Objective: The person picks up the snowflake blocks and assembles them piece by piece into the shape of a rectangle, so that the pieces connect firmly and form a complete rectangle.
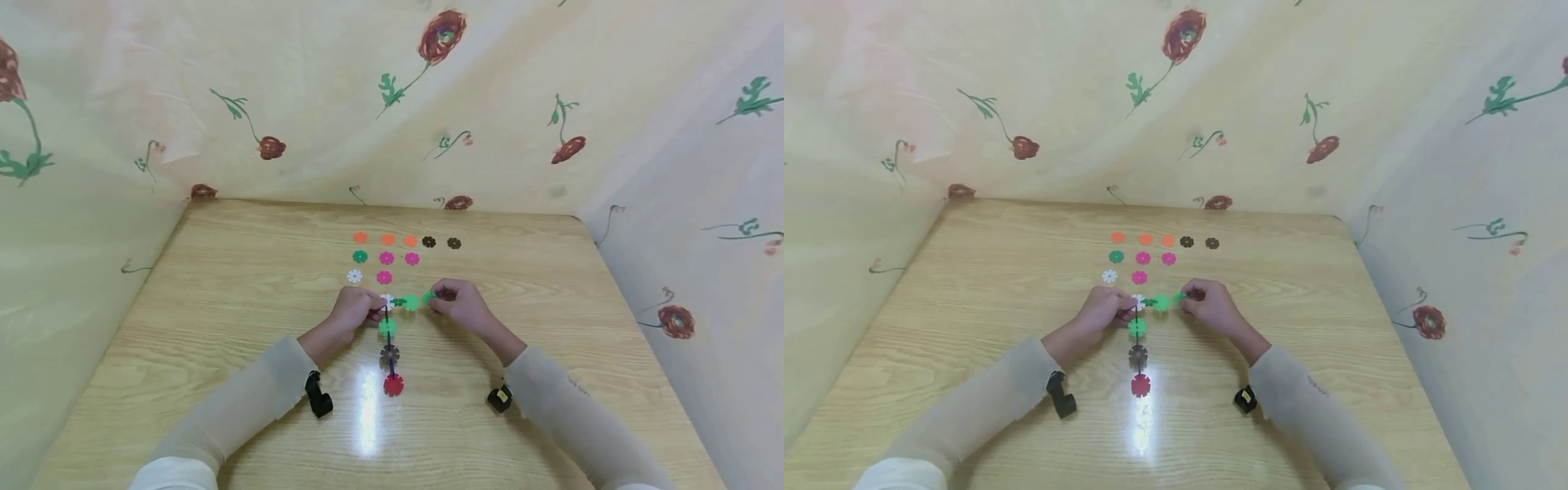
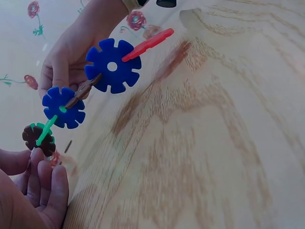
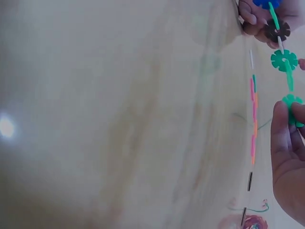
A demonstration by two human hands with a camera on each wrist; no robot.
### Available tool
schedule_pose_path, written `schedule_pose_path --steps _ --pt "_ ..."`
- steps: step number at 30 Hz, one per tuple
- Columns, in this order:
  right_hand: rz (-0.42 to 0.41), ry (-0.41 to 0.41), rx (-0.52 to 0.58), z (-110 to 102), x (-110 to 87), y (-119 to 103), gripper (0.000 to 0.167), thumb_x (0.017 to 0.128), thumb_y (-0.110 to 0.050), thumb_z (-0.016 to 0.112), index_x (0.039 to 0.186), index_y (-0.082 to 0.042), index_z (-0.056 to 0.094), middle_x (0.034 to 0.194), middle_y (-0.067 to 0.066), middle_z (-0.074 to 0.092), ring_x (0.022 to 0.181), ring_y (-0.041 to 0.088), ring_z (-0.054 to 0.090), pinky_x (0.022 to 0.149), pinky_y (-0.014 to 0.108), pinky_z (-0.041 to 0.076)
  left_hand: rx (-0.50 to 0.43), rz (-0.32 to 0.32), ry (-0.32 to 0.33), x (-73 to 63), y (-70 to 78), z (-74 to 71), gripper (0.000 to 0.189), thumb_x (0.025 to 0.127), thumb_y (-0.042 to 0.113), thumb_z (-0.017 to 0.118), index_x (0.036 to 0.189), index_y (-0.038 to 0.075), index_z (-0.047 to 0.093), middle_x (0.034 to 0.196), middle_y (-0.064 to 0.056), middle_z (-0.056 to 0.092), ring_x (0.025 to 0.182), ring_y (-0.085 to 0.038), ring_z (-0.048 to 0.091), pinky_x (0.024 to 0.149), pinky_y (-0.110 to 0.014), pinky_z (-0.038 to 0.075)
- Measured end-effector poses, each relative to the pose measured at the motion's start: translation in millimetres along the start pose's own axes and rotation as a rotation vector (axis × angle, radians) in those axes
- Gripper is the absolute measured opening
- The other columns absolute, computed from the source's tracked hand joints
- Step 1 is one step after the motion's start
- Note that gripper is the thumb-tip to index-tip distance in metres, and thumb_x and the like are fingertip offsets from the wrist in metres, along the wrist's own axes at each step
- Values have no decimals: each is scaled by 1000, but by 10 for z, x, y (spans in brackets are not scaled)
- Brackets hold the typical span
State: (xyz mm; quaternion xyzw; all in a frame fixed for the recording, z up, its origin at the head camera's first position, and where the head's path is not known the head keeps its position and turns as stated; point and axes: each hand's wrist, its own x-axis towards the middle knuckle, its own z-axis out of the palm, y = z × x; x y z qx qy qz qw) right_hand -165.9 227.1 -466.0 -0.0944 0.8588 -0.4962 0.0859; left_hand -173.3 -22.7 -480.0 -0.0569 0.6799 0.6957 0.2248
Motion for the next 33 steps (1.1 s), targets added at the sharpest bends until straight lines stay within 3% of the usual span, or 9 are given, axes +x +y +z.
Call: schedule_pose_path --steps 18,33 --pt "-196 20 -172 103 -47 -12 5 86 -2 79 88 -7 77 83 0 73 75 13 66 65 27 58 24 0 5 1 2 -8 15 93 3 66 89 -9 74 71 -11 67 61 -17 61 59 -28 57" --pt "-284 57 -194 119 -31 -65 9 82 4 81 84 -5 79 80 4 74 70 14 69 62 26 59 18 9 87 21 -30 81 19 90 -1 65 73 -5 70 65 -9 65 56 -15 57 53 -23 52"
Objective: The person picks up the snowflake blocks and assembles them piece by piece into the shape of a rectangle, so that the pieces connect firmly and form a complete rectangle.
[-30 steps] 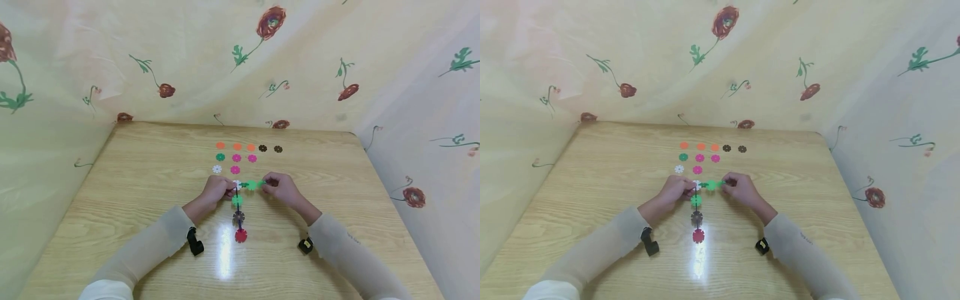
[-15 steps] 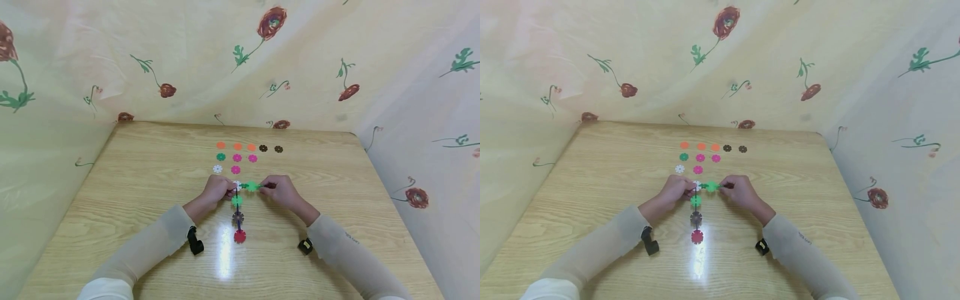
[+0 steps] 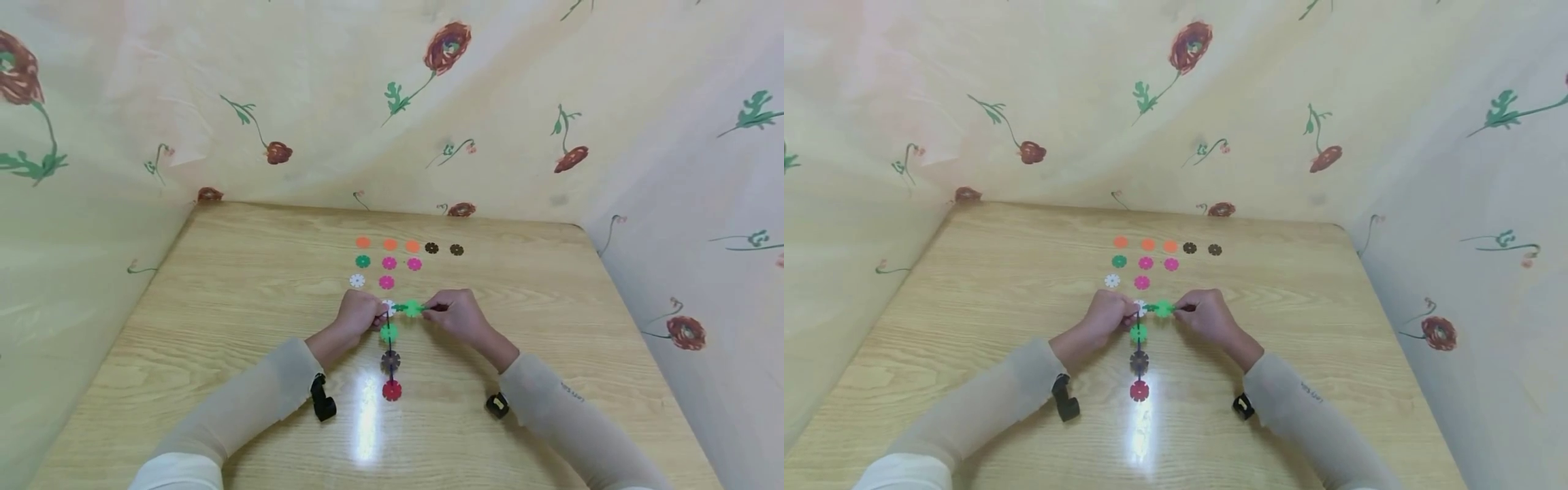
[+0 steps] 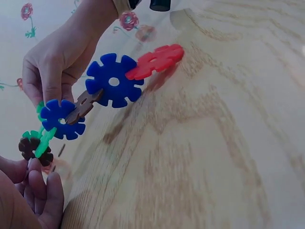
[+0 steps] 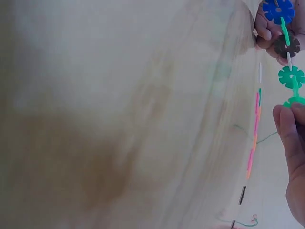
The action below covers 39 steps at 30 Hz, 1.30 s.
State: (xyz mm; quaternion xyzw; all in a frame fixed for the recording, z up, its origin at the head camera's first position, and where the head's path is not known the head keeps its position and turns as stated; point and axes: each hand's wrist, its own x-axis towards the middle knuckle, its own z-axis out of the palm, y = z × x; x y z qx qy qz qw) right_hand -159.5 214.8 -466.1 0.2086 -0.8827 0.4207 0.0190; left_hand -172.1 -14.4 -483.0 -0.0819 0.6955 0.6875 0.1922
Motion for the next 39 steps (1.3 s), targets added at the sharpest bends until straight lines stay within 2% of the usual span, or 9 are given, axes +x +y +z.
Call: schedule_pose_path --steps 3,9,11,13,16,20,23,30,39 --pt "16 -45 -23 -25 26 -1 9 83 2 80 88 -5 78 84 5 75 74 16 69 66 27 60 -1 9 -5 5 -15 14 20 90 0 65 72 -4 69 65 -9 64 56 -15 56 54 -23 52" --pt "179 -307 32 -360 208 98 24 91 -9 75 114 -3 70 107 12 71 91 25 70 81 37 60 -3 21 -29 14 -31 -10 17 93 2 66 79 -6 72 68 -9 65 60 -15 58 58 -25 57" --pt "249 -286 42 -516 312 195 28 95 -10 70 121 1 66 110 16 69 91 28 69 81 41 60 6 16 -32 10 -34 -28 15 93 3 66 83 -6 74 70 -10 67 61 -15 59 61 -26 58" --pt "299 -209 15 -640 449 340 30 99 -8 63 126 5 62 110 21 66 89 31 69 78 43 60 20 15 -37 18 -29 -41 14 93 4 66 87 -6 75 72 -10 68 63 -15 60 61 -26 57" --pt "381 -124 -116 -727 675 558 37 102 -9 56 137 3 54 110 24 65 89 33 68 78 44 59 42 16 -30 35 -16 -58 14 94 5 66 90 -5 75 75 -10 69 65 -15 60 61 -25 55" --pt "421 -174 -281 -710 898 781 48 105 -15 51 149 2 42 129 29 58 114 41 60 96 52 50 49 14 -13 42 -35 -64 13 94 3 67 89 -5 75 75 -11 68 64 -15 60 60 -24 55" --pt "434 -198 -342 -681 948 864 45 102 -13 52 144 4 46 134 31 55 122 45 53 101 56 46 38 19 -31 24 -60 -49 12 94 3 67 90 -6 74 75 -11 68 64 -15 60 60 -25 56" --pt "425 -228 -357 -574 914 890 23 89 -9 66 108 5 63 105 21 65 97 35 59 87 47 52 59 -7 -14 -13 -104 -45 12 95 4 67 91 -5 74 76 -10 69 66 -15 61 61 -24 55" --pt "406 -226 -365 -553 941 827 32 87 -13 70 115 -1 59 102 18 61 92 31 55 83 45 48 42 20 -27 57 -69 -41 12 94 4 67 92 -6 74 76 -11 69 64 -15 60 59 -23 55"
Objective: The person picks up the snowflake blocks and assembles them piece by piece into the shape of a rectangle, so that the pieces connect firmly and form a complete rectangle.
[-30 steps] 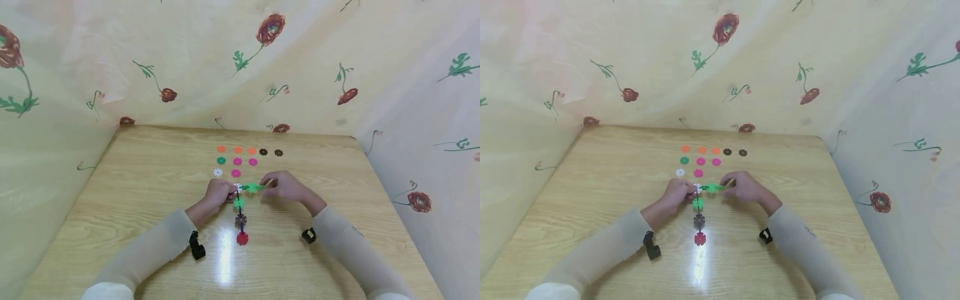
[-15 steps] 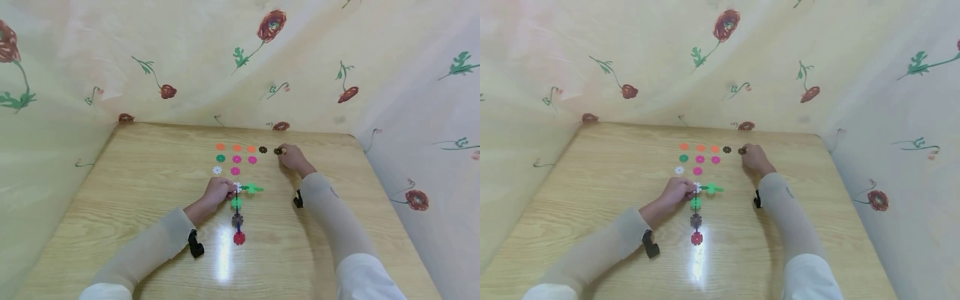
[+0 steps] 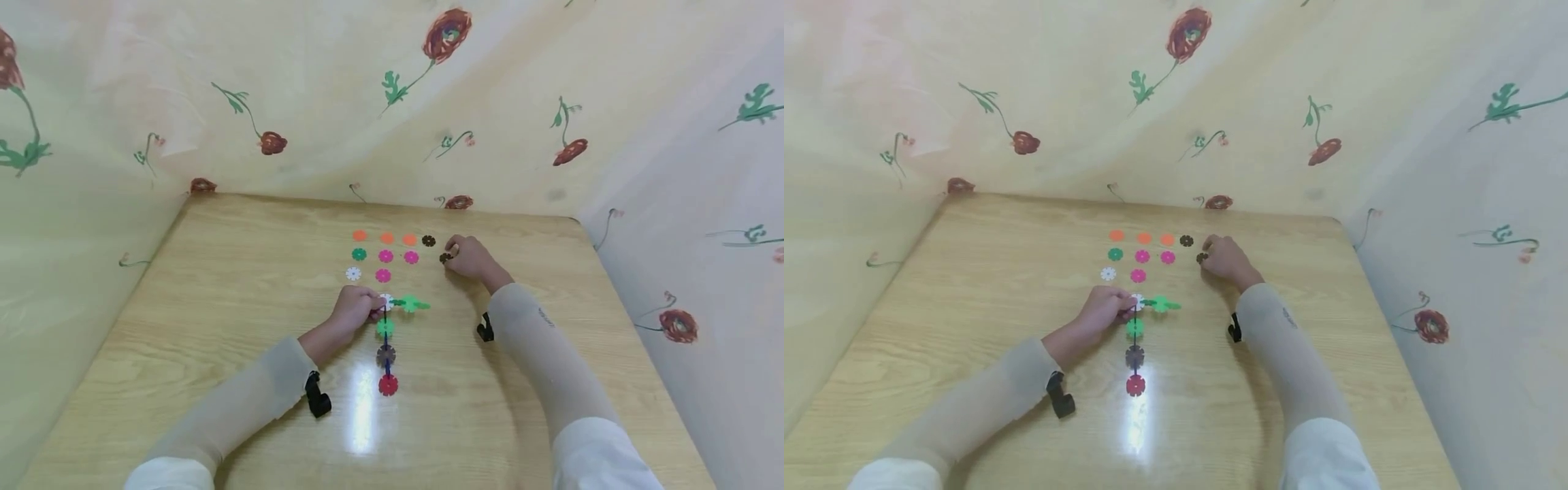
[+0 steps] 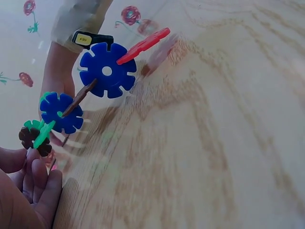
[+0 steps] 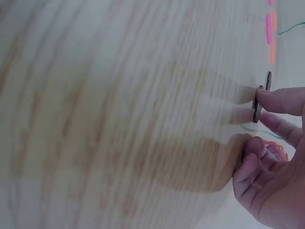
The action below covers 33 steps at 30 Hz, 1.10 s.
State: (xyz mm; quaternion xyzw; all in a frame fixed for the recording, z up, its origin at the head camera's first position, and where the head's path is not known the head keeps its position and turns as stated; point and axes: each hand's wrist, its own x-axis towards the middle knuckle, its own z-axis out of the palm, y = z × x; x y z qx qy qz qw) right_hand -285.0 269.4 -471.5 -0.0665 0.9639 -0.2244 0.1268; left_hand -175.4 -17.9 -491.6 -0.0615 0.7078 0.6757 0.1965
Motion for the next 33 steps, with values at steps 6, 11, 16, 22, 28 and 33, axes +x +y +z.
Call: schedule_pose_path --steps 6,11,16,22,28,33 --pt "-1 -39 32 -37 -82 -45 18 87 -11 71 99 -1 63 95 13 65 88 28 58 79 39 48 -10 -19 -8 2 32 -9 12 95 4 67 91 -5 74 76 -11 68 65 -14 60 60 -23 55" --pt "33 -104 360 45 -394 -134 18 92 -5 66 108 3 64 95 12 66 82 21 60 71 30 52 -34 -26 -17 -22 27 -12 13 95 5 67 92 -5 73 78 -11 68 66 -15 62 64 -26 58" --pt "59 -193 654 155 -768 -227 26 100 -6 59 123 6 64 107 14 69 80 19 63 71 29 55 -50 -21 -4 -31 26 -26 12 94 4 68 93 -6 73 77 -11 68 65 -16 62 64 -27 59" --pt "28 -173 805 263 -976 -237 27 100 -5 59 122 9 63 102 12 70 74 16 61 65 26 52 -47 -21 2 -26 47 -30 12 94 5 68 95 -6 74 77 -10 69 65 -15 62 61 -25 58" --pt "0 -158 830 330 -1002 -247 28 99 -6 61 121 10 63 98 11 70 72 16 61 63 25 51 -45 -20 0 -35 43 -31 12 94 5 68 94 -6 74 77 -10 69 65 -15 62 61 -25 58" --pt "-3 -149 828 339 -1019 -260 27 98 -6 61 119 11 64 99 14 70 72 17 63 63 25 52 -46 -24 5 -35 47 -35 13 94 6 68 94 -5 74 77 -10 69 65 -15 62 62 -25 58"
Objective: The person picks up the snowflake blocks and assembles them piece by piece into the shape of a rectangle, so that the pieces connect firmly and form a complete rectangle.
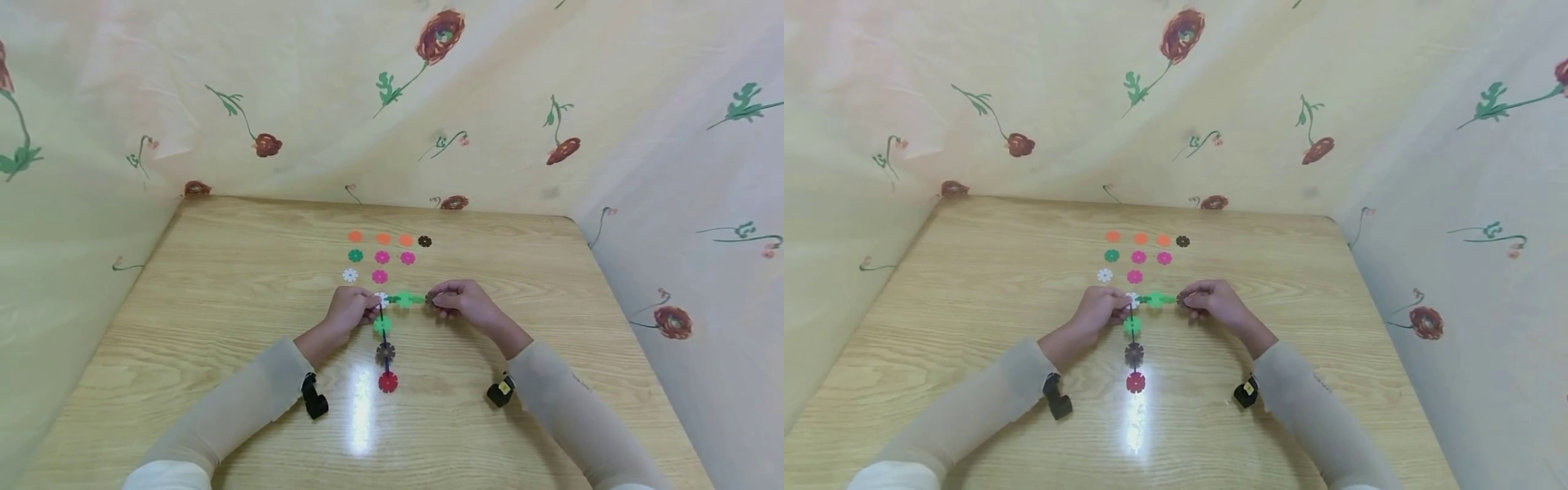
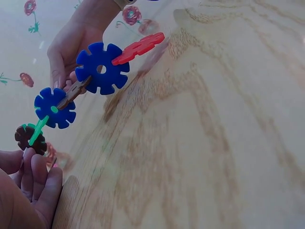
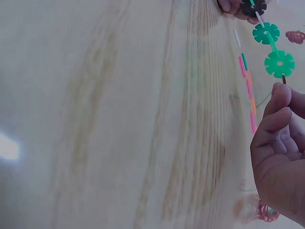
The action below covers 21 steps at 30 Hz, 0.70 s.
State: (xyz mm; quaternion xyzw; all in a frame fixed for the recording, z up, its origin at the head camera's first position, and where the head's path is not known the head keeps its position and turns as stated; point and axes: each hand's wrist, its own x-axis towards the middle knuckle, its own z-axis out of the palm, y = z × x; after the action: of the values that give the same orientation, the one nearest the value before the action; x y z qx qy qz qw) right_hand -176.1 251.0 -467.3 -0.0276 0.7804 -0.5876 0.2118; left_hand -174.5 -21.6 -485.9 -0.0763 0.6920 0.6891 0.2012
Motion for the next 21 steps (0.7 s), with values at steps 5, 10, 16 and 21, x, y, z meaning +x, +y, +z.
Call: schedule_pose_path --steps 5,10,16,21 --pt "3 2 -3 35 -28 -19 27 99 -7 61 119 10 65 98 15 71 72 16 63 64 25 53 -4 -1 -1 6 -6 1 12 94 6 69 95 -5 74 78 -11 69 66 -16 63 64 -26 59" --pt "6 6 10 71 -33 -9 26 99 -6 62 118 11 65 96 14 71 72 16 64 64 25 54 9 6 -5 2 -10 8 12 94 5 69 94 -5 74 78 -11 69 66 -16 63 65 -27 59" --pt "-5 21 29 96 -36 2 24 98 -2 62 116 14 64 94 15 71 73 15 64 65 23 56 33 10 4 -12 -15 27 10 93 4 70 93 -5 74 76 -11 69 63 -14 63 62 -25 59" --pt "-8 35 30 111 -25 3 22 97 0 63 114 14 65 92 17 70 71 16 64 64 24 57 59 22 12 -3 -14 37 11 93 4 69 93 -6 75 76 -11 70 63 -14 62 61 -25 58"
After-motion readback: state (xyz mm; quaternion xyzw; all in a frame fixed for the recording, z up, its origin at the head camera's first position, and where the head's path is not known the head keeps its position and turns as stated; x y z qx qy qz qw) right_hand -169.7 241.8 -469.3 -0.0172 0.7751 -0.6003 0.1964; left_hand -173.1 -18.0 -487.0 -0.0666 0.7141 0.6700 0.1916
